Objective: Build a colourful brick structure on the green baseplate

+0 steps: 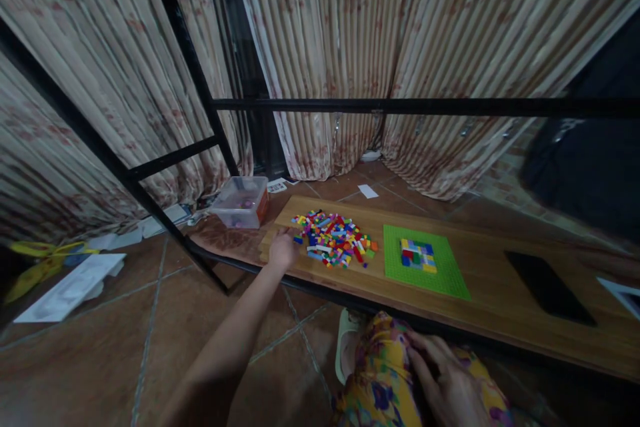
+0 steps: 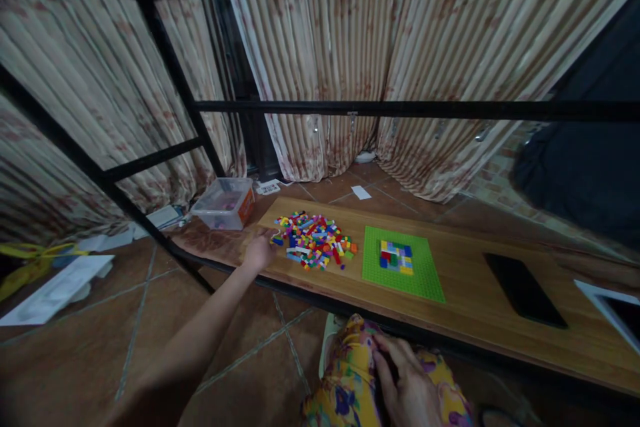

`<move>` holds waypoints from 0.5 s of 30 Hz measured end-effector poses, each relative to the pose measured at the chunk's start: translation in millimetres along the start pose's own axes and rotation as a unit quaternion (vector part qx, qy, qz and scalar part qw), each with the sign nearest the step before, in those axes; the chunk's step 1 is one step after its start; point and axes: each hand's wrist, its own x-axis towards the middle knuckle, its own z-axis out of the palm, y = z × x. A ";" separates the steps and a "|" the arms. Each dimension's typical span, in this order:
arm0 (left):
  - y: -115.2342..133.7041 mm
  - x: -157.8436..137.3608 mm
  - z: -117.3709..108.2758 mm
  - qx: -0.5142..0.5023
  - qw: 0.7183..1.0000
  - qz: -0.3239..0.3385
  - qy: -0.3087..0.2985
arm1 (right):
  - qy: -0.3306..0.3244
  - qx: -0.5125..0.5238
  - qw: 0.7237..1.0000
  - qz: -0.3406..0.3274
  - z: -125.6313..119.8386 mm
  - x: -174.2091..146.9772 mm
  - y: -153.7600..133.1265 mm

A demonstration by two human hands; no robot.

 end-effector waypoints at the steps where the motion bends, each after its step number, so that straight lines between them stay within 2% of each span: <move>1: -2.0 3.7 2.5 0.008 1.000 0.008 -0.007 | -0.001 0.002 1.000 -0.003 -0.3 2.1 2.9; 8: -3.0 17.6 14.9 0.040 0.997 0.036 -0.052 | 0.015 0.021 0.999 -0.028 1.1 5.9 11.5; 11: -1.0 21.2 13.9 0.039 0.998 0.037 -0.045 | 0.016 0.031 0.999 -0.028 0.3 5.4 11.0; 15: 9.6 18.7 6.0 0.021 0.999 0.032 -0.010 | 0.012 0.063 0.998 0.004 0.6 11.3 8.7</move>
